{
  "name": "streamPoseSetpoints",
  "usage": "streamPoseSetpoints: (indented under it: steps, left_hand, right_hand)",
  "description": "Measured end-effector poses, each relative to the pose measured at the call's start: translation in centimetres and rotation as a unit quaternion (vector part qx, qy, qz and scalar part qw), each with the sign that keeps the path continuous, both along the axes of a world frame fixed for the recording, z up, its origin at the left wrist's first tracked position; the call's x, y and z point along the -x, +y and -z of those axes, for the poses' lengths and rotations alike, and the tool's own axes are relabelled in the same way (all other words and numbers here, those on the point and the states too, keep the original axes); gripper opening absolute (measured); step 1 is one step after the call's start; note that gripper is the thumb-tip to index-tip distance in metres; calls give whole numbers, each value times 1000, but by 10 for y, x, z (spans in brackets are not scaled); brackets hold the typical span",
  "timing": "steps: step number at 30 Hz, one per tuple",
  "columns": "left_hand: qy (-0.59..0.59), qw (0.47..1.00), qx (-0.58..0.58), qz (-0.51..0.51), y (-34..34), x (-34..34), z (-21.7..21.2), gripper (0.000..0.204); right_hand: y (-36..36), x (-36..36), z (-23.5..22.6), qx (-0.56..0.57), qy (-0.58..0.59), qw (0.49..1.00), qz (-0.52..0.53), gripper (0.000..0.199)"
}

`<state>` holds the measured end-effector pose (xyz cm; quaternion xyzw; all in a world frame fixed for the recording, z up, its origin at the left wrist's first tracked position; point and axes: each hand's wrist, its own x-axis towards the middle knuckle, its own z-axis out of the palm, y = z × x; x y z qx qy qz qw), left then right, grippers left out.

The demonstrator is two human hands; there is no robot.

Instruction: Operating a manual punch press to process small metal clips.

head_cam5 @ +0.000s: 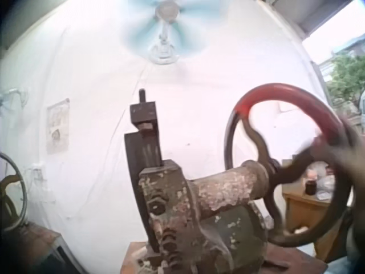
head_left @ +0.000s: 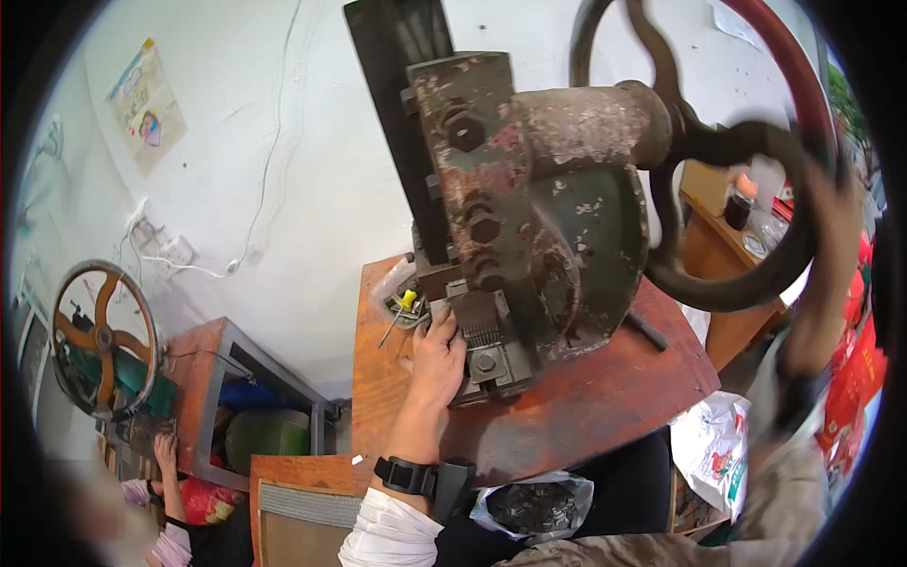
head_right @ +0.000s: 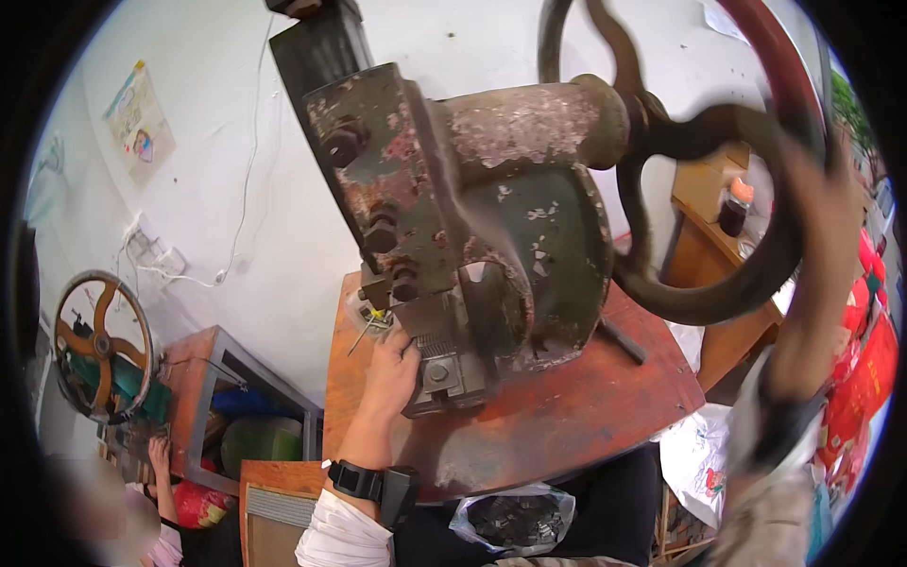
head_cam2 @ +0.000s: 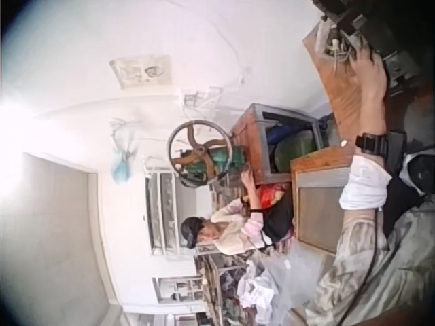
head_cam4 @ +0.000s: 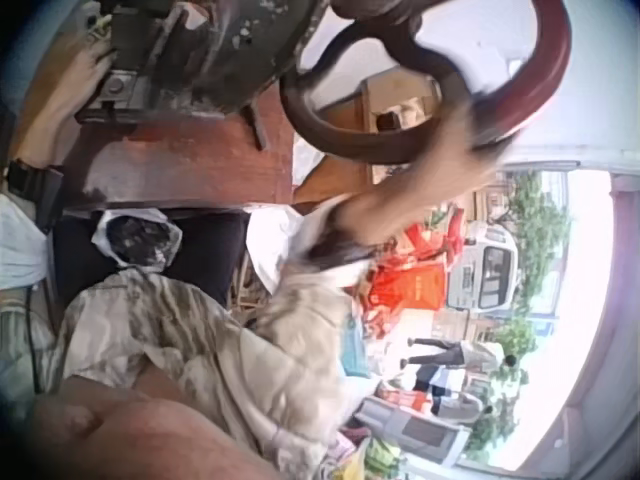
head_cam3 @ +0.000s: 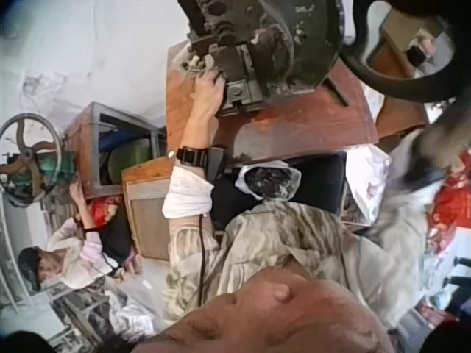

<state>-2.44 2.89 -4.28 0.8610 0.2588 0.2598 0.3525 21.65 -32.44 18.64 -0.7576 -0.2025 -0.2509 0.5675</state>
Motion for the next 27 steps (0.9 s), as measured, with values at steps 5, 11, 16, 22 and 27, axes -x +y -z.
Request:
streamPoseSetpoints:
  steps: [5,11,16,22,27]
  left_hand:
    - [-3,1000,6,20,7,-4,2,38]
    - [12,1000,15,-9,8,3,2,35]
    - [17,1000,16,-19,8,4,-1,34]
    - [-57,998,-12,27,-5,-16,-12,31]
    - [27,999,-4,-32,-5,7,-11,32]
  right_hand:
    - [72,26,194,-180,-282,938,87,34]
    - [2,-12,42,9,-126,990,-60,42]
    - [-22,-40,42,182,-90,971,127,36]
    - [-40,-66,112,229,-240,866,373,37]
    - [75,30,182,-169,-243,940,167,53]
